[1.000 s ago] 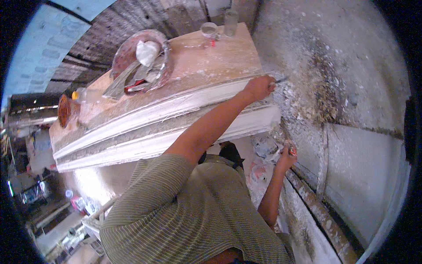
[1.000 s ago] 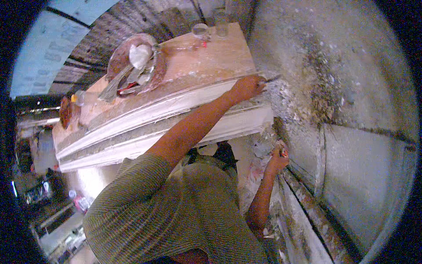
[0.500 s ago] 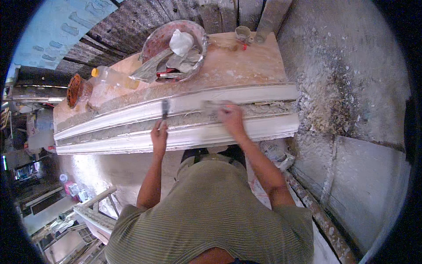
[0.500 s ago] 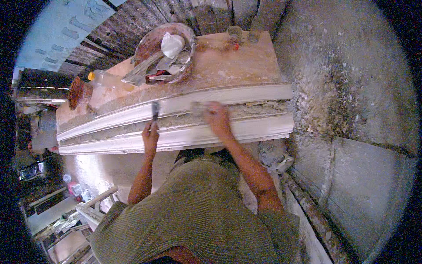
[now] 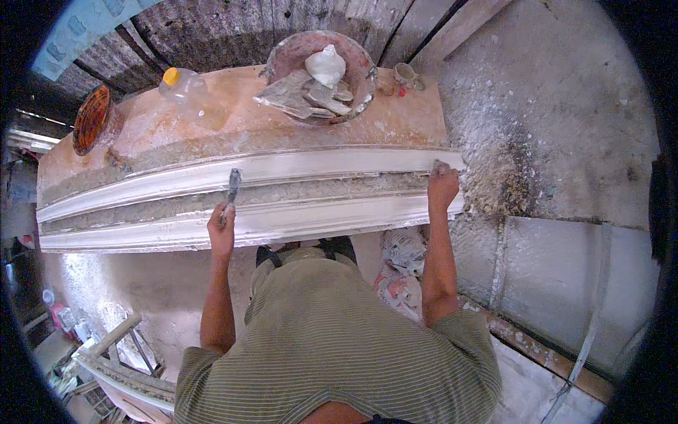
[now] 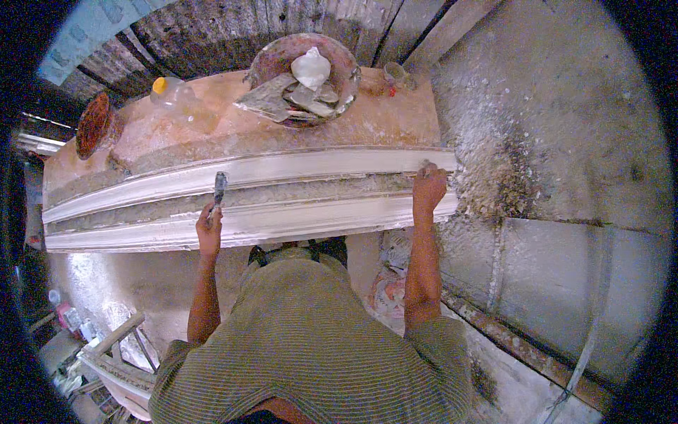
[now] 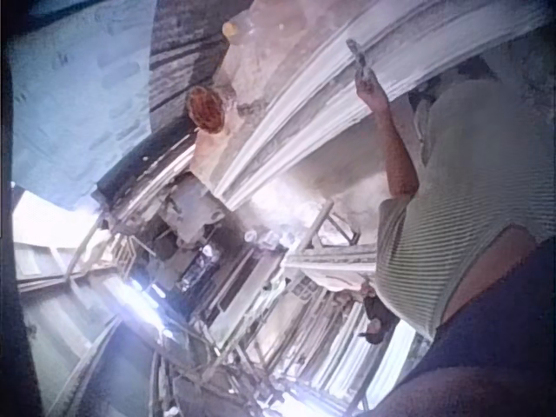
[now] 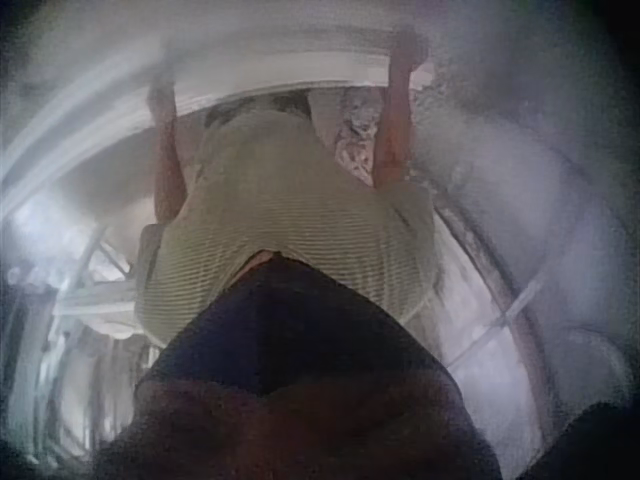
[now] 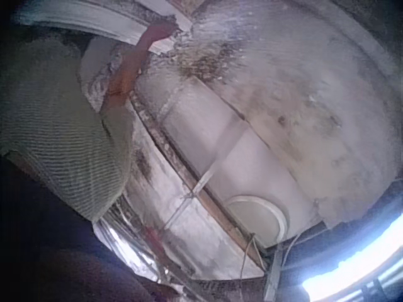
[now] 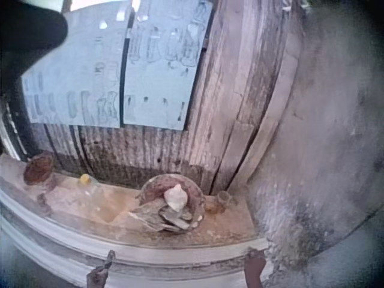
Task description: The person applies a white plaster-like substance to a long, curved wooden object using a putty knife and a brush. They spread the material along the grooves and smooth the surface repeatedly.
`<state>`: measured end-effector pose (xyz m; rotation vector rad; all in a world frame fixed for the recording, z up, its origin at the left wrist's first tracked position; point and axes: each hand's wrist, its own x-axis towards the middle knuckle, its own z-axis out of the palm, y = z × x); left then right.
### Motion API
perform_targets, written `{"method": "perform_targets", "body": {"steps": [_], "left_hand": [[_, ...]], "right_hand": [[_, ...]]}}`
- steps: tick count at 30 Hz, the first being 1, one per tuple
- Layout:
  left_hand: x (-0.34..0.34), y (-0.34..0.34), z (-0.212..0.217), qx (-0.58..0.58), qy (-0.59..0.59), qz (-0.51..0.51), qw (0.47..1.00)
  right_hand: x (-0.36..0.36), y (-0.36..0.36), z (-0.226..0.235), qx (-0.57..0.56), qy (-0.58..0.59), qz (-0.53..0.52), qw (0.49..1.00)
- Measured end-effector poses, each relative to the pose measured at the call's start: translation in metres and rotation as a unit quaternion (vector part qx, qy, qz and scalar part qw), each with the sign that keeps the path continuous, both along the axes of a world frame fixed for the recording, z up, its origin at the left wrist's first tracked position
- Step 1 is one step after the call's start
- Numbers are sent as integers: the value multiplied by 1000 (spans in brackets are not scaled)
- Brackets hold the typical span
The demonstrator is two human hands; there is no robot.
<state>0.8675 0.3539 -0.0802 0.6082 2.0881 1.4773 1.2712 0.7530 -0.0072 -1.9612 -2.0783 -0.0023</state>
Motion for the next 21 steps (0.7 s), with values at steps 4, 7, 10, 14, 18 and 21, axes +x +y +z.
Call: {"method": "perform_targets", "body": {"steps": [4,7,10,14,18,21], "left_hand": [[-11,15,7,43,-41,20,998],[-4,31,25,42,-128,17,991],[6,38,28,38,-4,-24,999],[18,33,33,27,70,-66,995],[37,-1,20,22,-51,2,998],[56,4,21,51,-108,20,993]], "right_hand": [[-79,-43,-37,-59,204,178,961],[-200,-120,-28,-105,267,480,829],[-230,-135,-42,-157,196,473,844],[-104,-58,-65,-132,191,313,921],[30,28,-25,-80,-50,88,992],[9,4,-23,-63,275,157,946]]}}
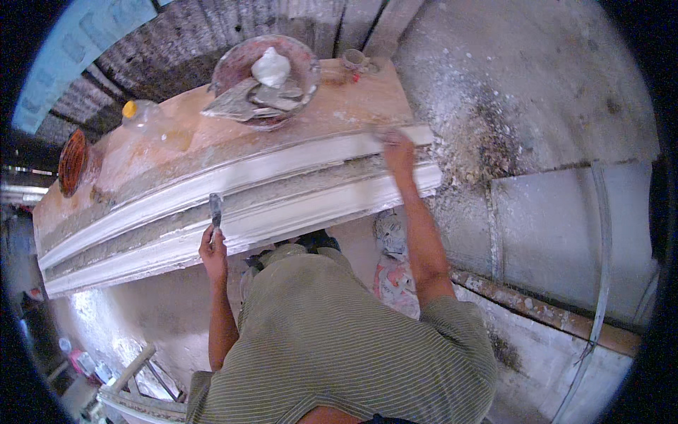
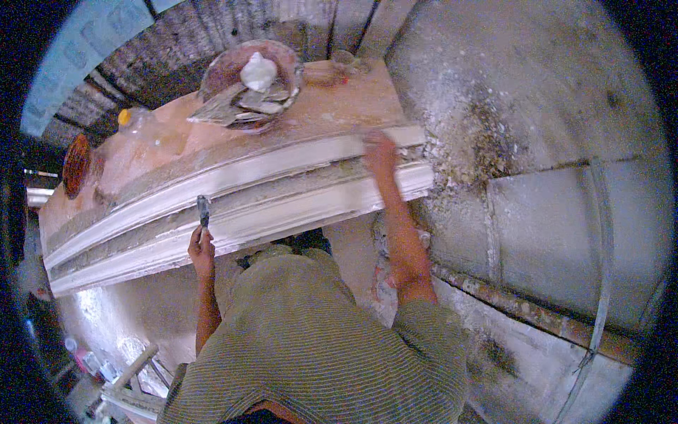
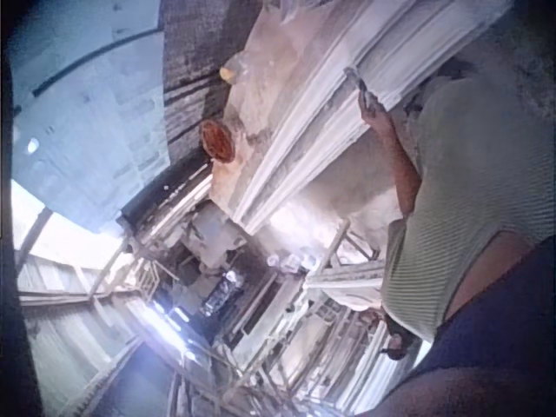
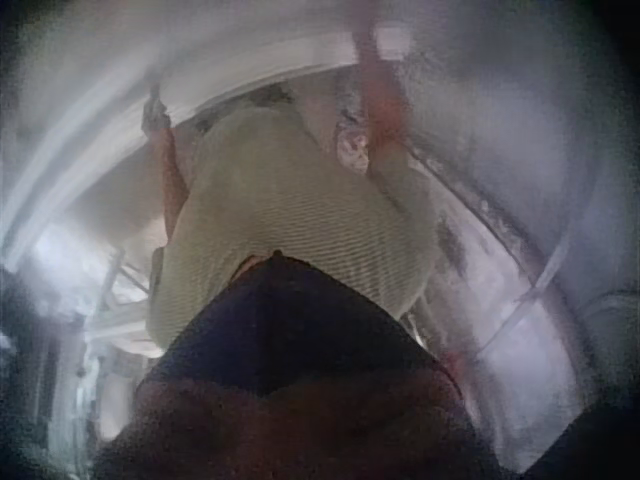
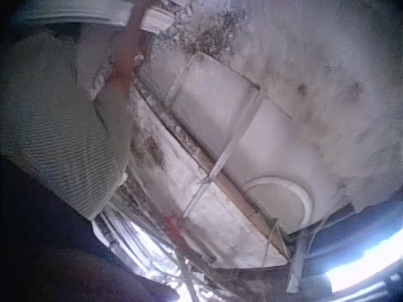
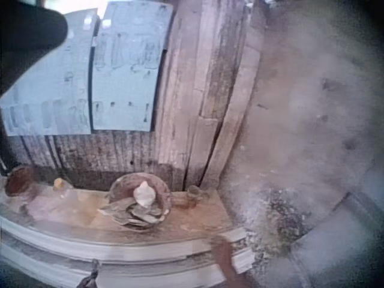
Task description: The person applies a white plaster-like substance to a long, curved wooden object using a putty knife and a brush. They spread the material along the grooves and smooth the surface repeatedly.
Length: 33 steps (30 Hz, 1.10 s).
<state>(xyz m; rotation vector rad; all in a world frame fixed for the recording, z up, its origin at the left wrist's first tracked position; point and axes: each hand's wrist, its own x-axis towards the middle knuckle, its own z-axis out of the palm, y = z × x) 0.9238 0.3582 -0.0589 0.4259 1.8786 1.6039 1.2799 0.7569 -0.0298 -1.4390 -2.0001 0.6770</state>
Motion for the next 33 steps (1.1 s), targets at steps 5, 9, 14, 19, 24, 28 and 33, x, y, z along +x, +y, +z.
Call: {"method": "perform_targets", "body": {"steps": [5,9,14,19,24,28,33], "left_hand": [[26,41,16,45,-19,-38,998],[43,81,47,-15,131,-117,984],[79,105,62,-20,104,-101,989],[116,76,48,-71,56,-75,993],[154,74,74,-154,190,-135,960],[151,81,85,-149,237,-195,940],[158,1,49,-146,202,-65,966]], "right_hand": [[-128,-104,0,-89,118,262,954],[-63,-61,-15,-132,92,117,980],[193,98,-71,67,-48,-133,988],[114,108,-29,38,32,-37,998],[-40,28,-49,-54,69,98,991],[69,133,-128,-55,44,33,997],[198,170,-64,191,-225,-150,943]]}}
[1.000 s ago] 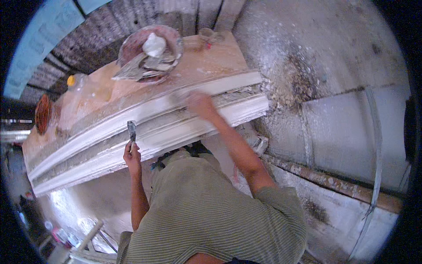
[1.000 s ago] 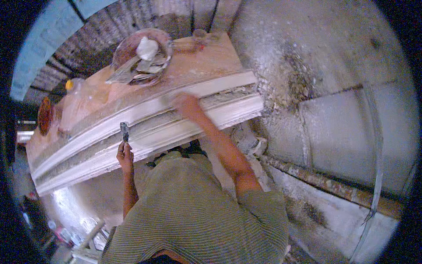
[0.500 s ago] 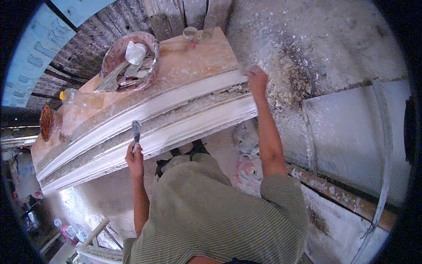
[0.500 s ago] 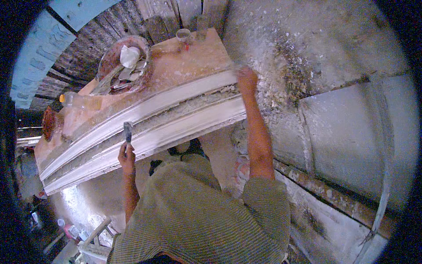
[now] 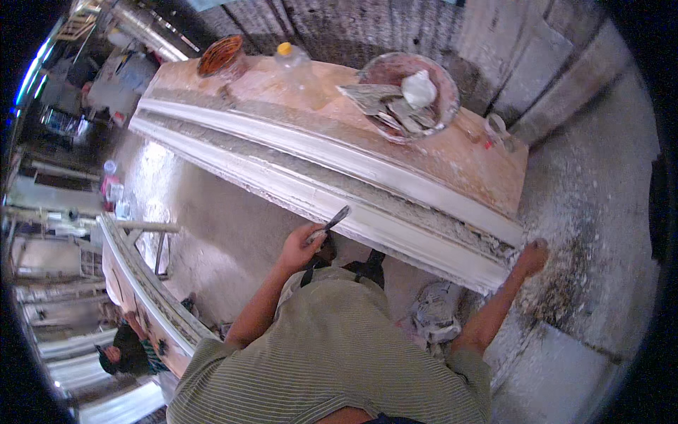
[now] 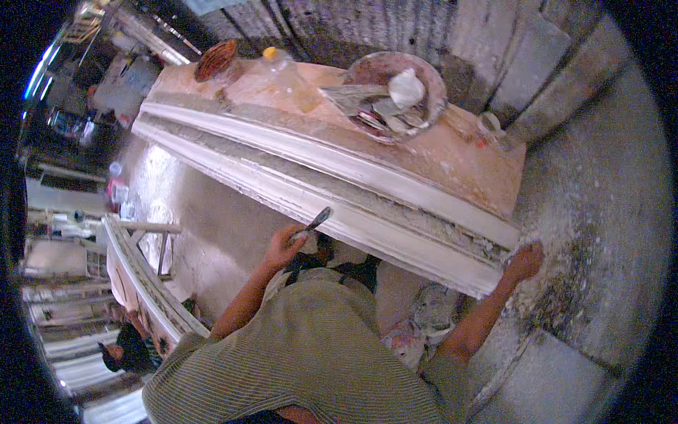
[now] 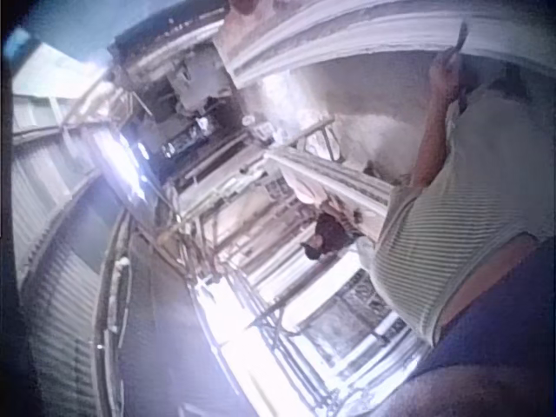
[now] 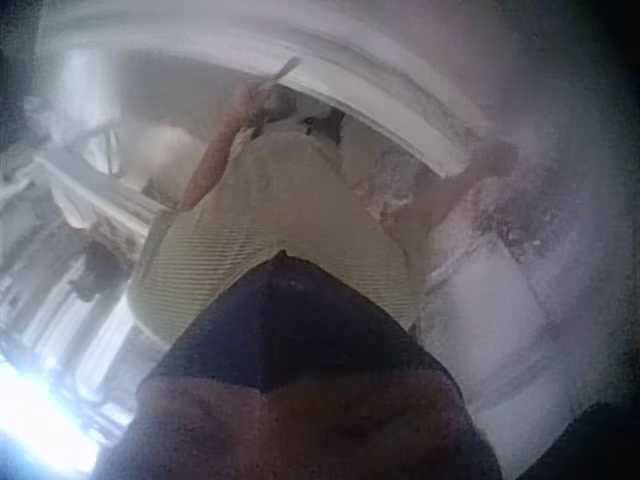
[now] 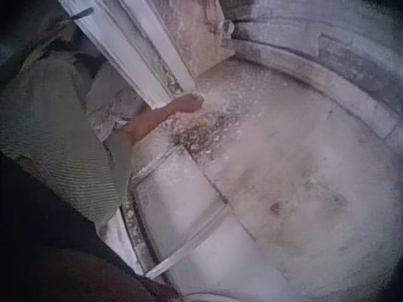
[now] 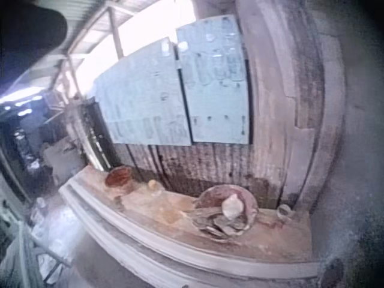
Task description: The person applies a white plaster-like substance to a long, curved wooden object using a putty knife and a brush. They spread the material along the grooves and smooth the surface repeatedly.
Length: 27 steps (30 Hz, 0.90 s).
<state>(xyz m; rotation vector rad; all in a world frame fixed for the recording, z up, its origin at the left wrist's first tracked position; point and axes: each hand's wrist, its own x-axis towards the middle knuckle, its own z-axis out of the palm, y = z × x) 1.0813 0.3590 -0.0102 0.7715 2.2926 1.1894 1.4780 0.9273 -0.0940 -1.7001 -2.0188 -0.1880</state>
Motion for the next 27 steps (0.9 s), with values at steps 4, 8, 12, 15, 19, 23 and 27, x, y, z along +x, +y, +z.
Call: {"method": "perform_targets", "body": {"steps": [4,8,12,15,19,23,27], "left_hand": [[0,-50,-11,-29,43,80,995],[-14,-81,5,-39,-58,132,989],[-43,-113,8,-36,-5,129,991],[-70,-164,-3,-18,28,129,991],[-121,-244,-3,4,6,189,982],[-156,-342,-22,25,-16,306,952],[-177,-436,-32,116,-70,428,893]], "right_hand": [[-61,-72,52,-80,139,22,987],[-204,-180,36,-161,303,119,932],[-368,-329,39,-226,340,392,824],[-474,-420,61,-281,320,494,758],[-576,-474,70,-321,370,459,741],[-607,-425,24,-293,303,318,849],[-574,-410,25,-106,188,280,935]]}}
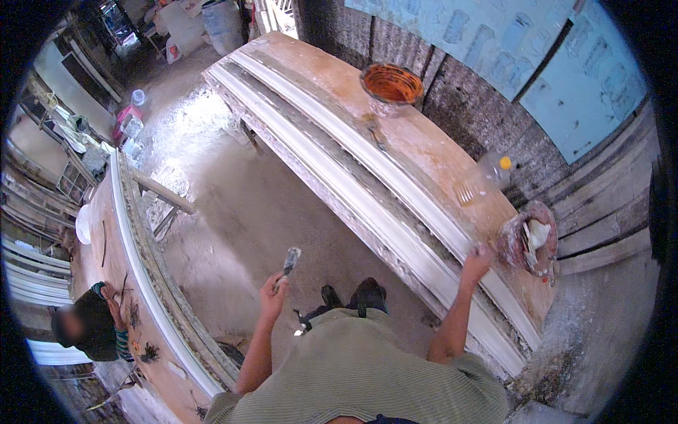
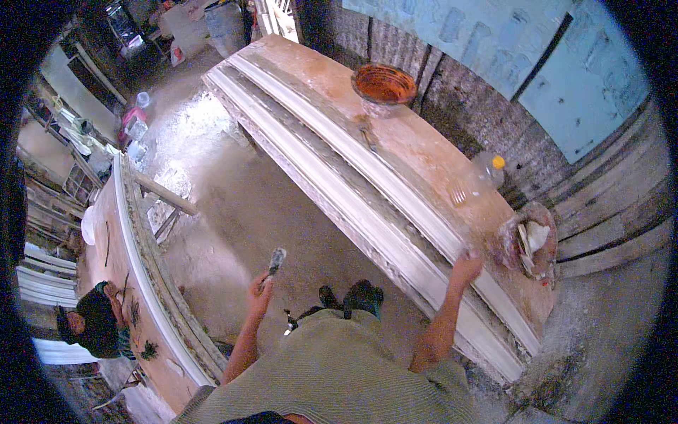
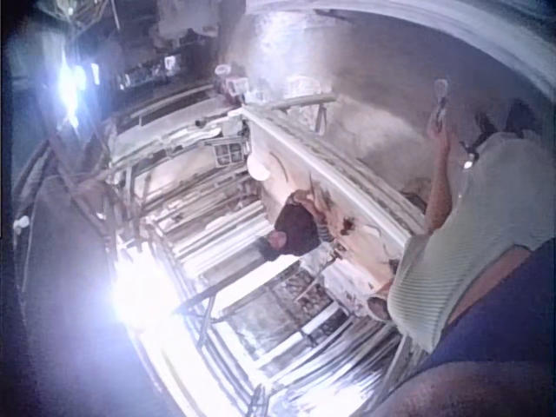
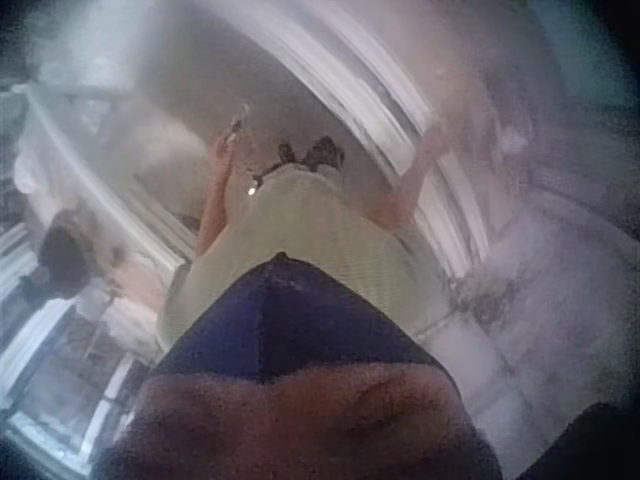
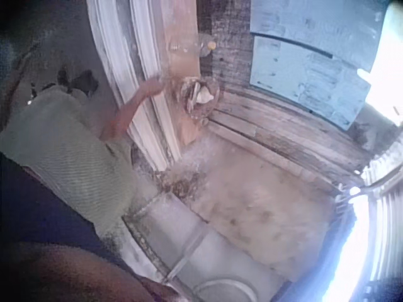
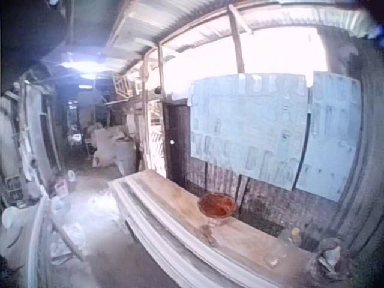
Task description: The person applies a white plaster-like substance to a long, curved wooden object using a putty knife and a brush. They spread the material along the grooves and smooth the surface repeatedly.
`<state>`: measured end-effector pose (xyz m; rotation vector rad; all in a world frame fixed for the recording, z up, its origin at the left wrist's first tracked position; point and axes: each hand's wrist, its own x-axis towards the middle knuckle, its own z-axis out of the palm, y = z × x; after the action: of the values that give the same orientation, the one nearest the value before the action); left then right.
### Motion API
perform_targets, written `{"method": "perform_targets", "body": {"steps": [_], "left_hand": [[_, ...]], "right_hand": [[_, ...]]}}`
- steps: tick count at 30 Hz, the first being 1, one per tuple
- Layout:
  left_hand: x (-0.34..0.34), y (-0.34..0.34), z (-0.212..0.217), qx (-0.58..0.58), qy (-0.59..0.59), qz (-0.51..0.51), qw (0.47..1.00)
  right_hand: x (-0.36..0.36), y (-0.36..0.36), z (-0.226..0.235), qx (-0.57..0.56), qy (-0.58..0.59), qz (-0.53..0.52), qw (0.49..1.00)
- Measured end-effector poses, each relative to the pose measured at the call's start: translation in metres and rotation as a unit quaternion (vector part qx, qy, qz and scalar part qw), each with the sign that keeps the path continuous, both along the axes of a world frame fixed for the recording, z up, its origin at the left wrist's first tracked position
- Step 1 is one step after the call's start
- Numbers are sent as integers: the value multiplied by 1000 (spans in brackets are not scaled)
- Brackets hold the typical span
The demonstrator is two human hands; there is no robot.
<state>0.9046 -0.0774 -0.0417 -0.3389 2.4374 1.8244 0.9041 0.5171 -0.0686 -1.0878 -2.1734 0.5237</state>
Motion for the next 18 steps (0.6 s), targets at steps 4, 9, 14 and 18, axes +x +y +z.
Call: {"method": "perform_targets", "body": {"steps": [4,9,14,18], "left_hand": [[-34,-76,-31,45,-50,64,996],[-128,-72,-19,45,-42,52,997],[-241,-71,-34,-52,50,-70,995],[-343,-83,26,-145,67,-170,972]], "right_hand": [[-11,-48,65,-55,-41,-65,996],[-90,-74,21,-134,88,-38,986],[-276,-179,36,-239,155,133,949],[-412,-258,40,-277,152,187,930]]}}
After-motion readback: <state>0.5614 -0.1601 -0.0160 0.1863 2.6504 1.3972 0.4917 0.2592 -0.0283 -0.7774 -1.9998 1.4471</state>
